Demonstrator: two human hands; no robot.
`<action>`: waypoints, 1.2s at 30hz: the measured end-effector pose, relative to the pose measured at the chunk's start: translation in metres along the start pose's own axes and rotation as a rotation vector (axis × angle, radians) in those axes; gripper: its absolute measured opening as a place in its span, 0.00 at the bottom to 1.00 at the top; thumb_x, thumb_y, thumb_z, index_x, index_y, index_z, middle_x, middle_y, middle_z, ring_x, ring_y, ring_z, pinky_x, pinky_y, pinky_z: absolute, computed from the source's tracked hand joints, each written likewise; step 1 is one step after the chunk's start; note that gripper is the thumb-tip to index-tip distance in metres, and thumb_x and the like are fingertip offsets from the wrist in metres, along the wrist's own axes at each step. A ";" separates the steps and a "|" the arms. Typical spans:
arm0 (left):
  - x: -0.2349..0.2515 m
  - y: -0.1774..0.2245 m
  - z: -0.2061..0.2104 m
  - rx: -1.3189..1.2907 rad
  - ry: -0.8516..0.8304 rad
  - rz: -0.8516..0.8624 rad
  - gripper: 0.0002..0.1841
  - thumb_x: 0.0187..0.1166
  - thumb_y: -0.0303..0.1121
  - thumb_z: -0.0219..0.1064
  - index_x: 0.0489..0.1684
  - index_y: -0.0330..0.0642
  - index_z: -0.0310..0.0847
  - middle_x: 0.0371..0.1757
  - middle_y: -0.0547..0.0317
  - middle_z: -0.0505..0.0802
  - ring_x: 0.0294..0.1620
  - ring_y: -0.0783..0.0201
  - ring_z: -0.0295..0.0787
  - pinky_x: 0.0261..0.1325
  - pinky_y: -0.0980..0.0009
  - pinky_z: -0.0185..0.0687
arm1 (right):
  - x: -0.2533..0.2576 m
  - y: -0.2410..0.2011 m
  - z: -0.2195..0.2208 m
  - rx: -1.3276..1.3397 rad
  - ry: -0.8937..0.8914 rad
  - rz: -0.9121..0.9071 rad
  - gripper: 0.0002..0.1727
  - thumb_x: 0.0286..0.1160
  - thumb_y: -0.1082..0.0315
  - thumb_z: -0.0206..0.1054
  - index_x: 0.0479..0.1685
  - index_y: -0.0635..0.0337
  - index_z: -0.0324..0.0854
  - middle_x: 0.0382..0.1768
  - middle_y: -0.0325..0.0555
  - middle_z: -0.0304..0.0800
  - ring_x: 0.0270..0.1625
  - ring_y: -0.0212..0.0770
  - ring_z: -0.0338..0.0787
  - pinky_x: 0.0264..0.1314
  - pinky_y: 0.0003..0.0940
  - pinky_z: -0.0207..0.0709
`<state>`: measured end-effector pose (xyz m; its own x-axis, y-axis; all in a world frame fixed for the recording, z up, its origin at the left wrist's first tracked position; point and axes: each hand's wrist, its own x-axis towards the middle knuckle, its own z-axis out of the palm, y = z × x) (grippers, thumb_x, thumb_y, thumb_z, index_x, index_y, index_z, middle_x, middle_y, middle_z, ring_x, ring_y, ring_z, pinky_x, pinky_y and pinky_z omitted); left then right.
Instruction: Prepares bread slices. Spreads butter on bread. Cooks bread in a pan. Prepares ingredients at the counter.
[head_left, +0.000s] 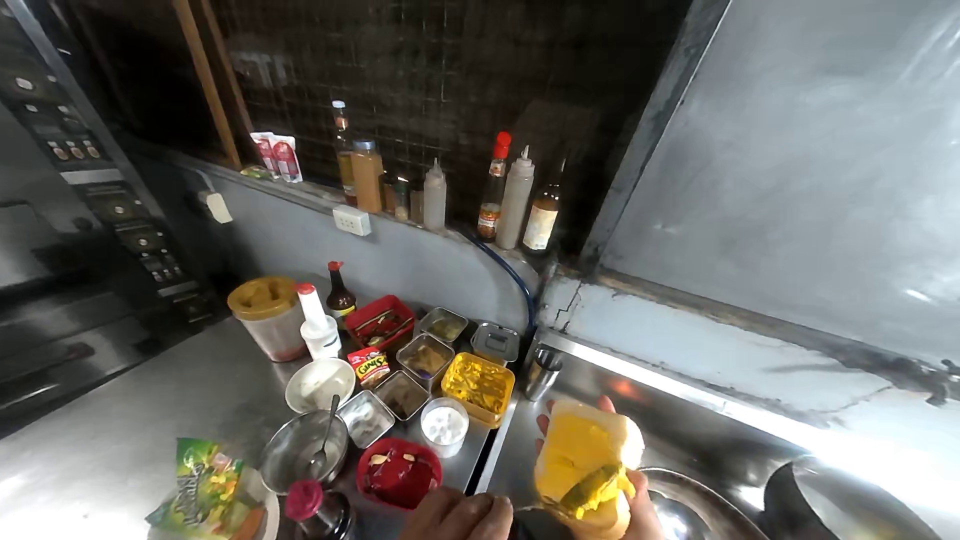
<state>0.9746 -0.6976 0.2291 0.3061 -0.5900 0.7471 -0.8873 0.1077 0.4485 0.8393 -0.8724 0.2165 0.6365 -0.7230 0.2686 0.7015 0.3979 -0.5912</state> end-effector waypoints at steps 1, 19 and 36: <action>0.002 0.000 -0.002 -0.078 -0.013 -0.028 0.12 0.81 0.25 0.62 0.49 0.44 0.94 0.48 0.57 0.97 0.51 0.63 0.91 0.58 0.69 0.85 | 0.001 -0.001 0.000 0.019 -0.020 0.021 0.54 0.64 0.46 0.81 0.93 0.39 0.51 0.78 0.62 0.77 0.77 0.62 0.81 0.74 0.59 0.79; 0.016 -0.007 0.006 0.274 0.094 0.101 0.12 0.81 0.30 0.63 0.51 0.49 0.94 0.49 0.60 0.97 0.45 0.62 0.89 0.48 0.69 0.84 | -0.005 -0.001 0.024 -0.017 0.089 0.092 0.57 0.67 0.54 0.82 0.93 0.49 0.43 0.75 0.70 0.76 0.73 0.67 0.82 0.70 0.61 0.82; 0.015 -0.031 0.005 0.296 0.084 0.066 0.13 0.80 0.28 0.61 0.49 0.51 0.93 0.48 0.62 0.96 0.47 0.63 0.90 0.50 0.67 0.86 | -0.012 -0.010 0.015 0.041 -0.030 0.175 0.50 0.70 0.48 0.78 0.93 0.42 0.53 0.78 0.63 0.76 0.76 0.61 0.81 0.75 0.61 0.78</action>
<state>1.0053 -0.7140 0.2242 0.2608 -0.5197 0.8136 -0.9644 -0.1014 0.2443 0.8295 -0.8597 0.2311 0.7592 -0.6233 0.1874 0.5911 0.5396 -0.5995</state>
